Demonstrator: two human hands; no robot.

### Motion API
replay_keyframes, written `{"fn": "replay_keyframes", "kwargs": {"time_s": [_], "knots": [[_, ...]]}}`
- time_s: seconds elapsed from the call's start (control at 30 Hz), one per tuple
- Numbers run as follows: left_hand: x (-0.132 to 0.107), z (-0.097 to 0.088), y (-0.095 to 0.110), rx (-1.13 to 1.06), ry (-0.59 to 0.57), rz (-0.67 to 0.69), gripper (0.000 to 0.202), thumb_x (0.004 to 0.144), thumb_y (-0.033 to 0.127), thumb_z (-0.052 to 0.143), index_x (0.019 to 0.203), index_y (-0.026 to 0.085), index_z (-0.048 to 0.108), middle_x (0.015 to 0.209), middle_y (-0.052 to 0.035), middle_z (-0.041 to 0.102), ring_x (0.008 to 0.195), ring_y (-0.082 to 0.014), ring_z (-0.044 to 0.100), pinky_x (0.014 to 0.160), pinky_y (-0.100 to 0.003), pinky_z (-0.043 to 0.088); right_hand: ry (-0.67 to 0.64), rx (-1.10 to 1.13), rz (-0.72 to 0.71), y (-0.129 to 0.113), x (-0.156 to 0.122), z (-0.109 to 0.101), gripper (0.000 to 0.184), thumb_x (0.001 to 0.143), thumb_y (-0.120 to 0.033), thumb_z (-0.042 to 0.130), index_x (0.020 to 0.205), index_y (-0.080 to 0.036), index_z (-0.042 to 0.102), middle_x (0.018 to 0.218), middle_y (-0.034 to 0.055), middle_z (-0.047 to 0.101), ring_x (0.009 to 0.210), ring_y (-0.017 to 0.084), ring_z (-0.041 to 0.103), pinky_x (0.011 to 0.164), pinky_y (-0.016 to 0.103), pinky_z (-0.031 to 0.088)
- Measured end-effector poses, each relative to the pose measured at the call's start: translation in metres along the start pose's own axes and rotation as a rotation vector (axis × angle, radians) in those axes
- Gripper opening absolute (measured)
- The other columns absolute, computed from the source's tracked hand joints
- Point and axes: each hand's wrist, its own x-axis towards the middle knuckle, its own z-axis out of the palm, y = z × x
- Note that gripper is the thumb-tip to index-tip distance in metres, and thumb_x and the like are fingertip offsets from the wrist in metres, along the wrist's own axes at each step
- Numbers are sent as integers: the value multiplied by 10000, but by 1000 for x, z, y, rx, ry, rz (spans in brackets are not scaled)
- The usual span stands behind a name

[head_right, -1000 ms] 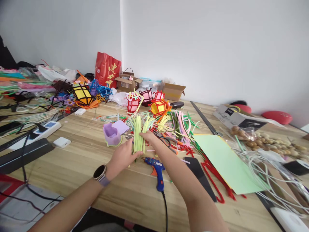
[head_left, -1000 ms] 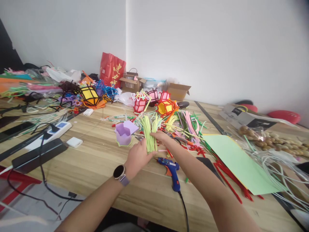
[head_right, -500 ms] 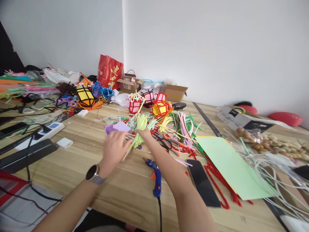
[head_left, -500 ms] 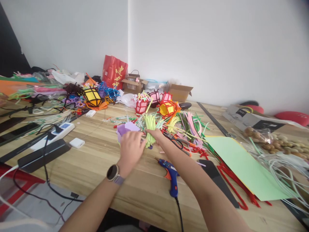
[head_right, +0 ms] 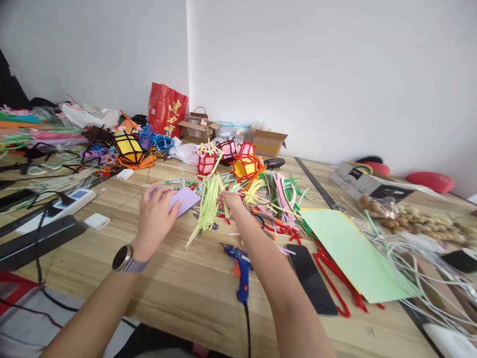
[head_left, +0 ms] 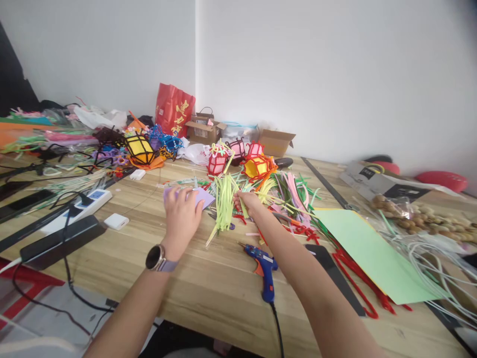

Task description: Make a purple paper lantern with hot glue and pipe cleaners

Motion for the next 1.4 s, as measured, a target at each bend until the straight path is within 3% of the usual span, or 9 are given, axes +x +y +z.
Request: {"fn": "replay_keyframes", "kwargs": {"time_s": [0.07,0.13,0.23,0.3,0.47,0.73,1.0,1.27,1.4], "knots": [[-7,9,17,-229,-113,-30,195,846,305,506,887,205,669,989,-109,659,1078,-315,537,1023,-488,335,-31,119,-50,-4,-20,-6,163,930,-281,494,958,-151,588,903,46,674,730,127,641,664,274,539],[-17,25,30,-495,-329,-202,202,838,334,529,894,199,668,858,-88,681,852,-263,624,852,-399,470,-48,231,-119,-3,-43,-12,93,916,-249,490,894,-198,564,847,30,701,699,121,646,639,241,535],[-31,49,44,-899,-677,-392,213,828,350,544,899,179,649,869,-78,693,749,-217,654,670,-314,502,-56,350,-197,6,-77,-19,64,879,-248,526,818,-232,518,865,10,719,736,124,656,663,238,535],[-38,59,49,-1008,-792,-422,220,807,372,576,798,160,636,777,-76,685,649,-183,630,598,-282,475,-60,468,-284,15,-94,-24,102,823,-270,602,791,-236,511,866,1,721,759,121,654,701,236,531],[-46,65,46,-1011,-842,-434,305,800,436,550,664,164,569,608,-21,595,465,-111,484,493,-248,368,20,552,-361,45,-114,-33,266,662,-334,757,852,-249,591,816,-15,698,734,135,641,675,261,534],[-52,64,37,-651,-883,-216,354,863,437,420,606,193,421,553,45,363,522,-114,342,509,-251,251,35,482,-318,75,-123,-33,291,567,-360,830,736,-217,640,667,-47,604,619,100,575,596,212,506],[-54,67,32,-683,-961,-237,432,865,538,407,644,173,474,581,35,429,526,-104,384,502,-232,291,155,463,-438,78,-128,-44,276,623,-351,811,773,-204,632,671,-57,597,562,73,548,545,188,468],[-56,65,42,-947,-920,-380,349,845,398,483,994,115,624,836,-59,634,627,-126,563,633,-278,450,171,302,-541,77,-129,-47,256,706,-378,746,811,-199,595,650,-60,606,515,91,599,539,218,469],[-54,63,42,-1010,-834,-462,514,817,343,554,1284,135,505,836,-47,650,710,-149,589,705,-303,459,140,243,-557,77,-129,-47,258,723,-391,727,806,-199,575,596,-54,611,520,121,623,555,248,502]]}}
